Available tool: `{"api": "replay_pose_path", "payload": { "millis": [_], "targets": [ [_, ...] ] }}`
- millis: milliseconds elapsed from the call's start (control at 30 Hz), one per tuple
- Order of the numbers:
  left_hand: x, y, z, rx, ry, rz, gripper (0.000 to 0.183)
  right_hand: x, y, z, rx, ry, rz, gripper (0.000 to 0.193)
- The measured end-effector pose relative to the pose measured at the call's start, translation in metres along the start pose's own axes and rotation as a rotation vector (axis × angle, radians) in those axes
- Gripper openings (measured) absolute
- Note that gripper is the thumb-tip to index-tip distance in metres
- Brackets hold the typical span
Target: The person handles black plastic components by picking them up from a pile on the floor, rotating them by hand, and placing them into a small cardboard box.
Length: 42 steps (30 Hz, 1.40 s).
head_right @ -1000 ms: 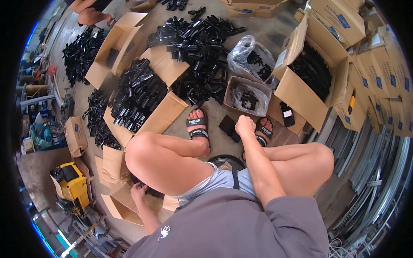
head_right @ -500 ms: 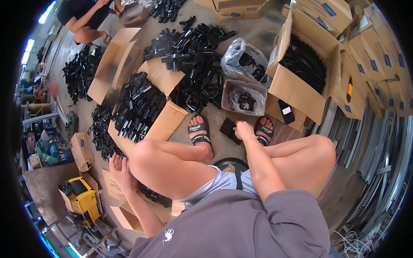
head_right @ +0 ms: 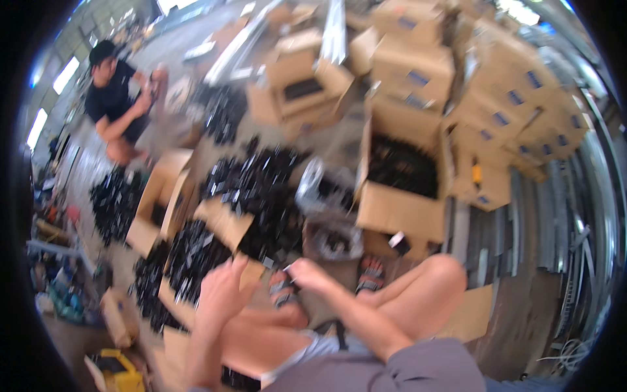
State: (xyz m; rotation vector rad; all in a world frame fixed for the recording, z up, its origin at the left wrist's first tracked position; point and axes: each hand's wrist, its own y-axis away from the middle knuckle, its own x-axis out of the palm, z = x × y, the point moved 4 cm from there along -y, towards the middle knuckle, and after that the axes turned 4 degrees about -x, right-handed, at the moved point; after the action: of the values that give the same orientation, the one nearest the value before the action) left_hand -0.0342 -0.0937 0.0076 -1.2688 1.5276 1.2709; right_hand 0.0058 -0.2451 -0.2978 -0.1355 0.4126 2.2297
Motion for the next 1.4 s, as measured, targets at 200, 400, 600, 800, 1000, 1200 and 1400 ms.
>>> {"api": "replay_pose_path", "payload": {
  "millis": [200,400,600,800,1000,1200,1400],
  "targets": [
    [0.032,-0.071,-0.012,0.000,-0.029,-0.042,0.062,-0.045,-0.014,0.128,-0.125,-0.652,-0.315,0.023],
    [0.040,-0.095,-0.018,0.015,0.468,-0.164,0.044,-0.075,0.006,0.148,-0.194,-0.675,-0.494,0.014],
    [0.041,-0.092,-0.012,0.039,1.084,0.142,0.044,-0.087,0.015,0.161,-0.163,-0.984,-0.403,0.029],
    [0.037,-0.092,-0.012,0.004,0.993,0.085,0.047,-0.085,0.013,0.166,-0.116,-1.055,-0.373,0.035],
    [0.047,-0.095,-0.010,-0.021,0.898,0.144,0.049,-0.088,0.010,0.155,-0.039,-0.899,-0.393,0.023],
    [0.052,-0.100,-0.001,-0.075,1.353,0.300,0.048,-0.104,0.008,0.143,-0.063,-1.330,-0.433,0.009],
    [0.037,-0.100,-0.009,-0.087,1.753,0.433,0.045,-0.115,0.018,0.161,-0.148,-0.997,-0.504,0.030]
  ]
}}
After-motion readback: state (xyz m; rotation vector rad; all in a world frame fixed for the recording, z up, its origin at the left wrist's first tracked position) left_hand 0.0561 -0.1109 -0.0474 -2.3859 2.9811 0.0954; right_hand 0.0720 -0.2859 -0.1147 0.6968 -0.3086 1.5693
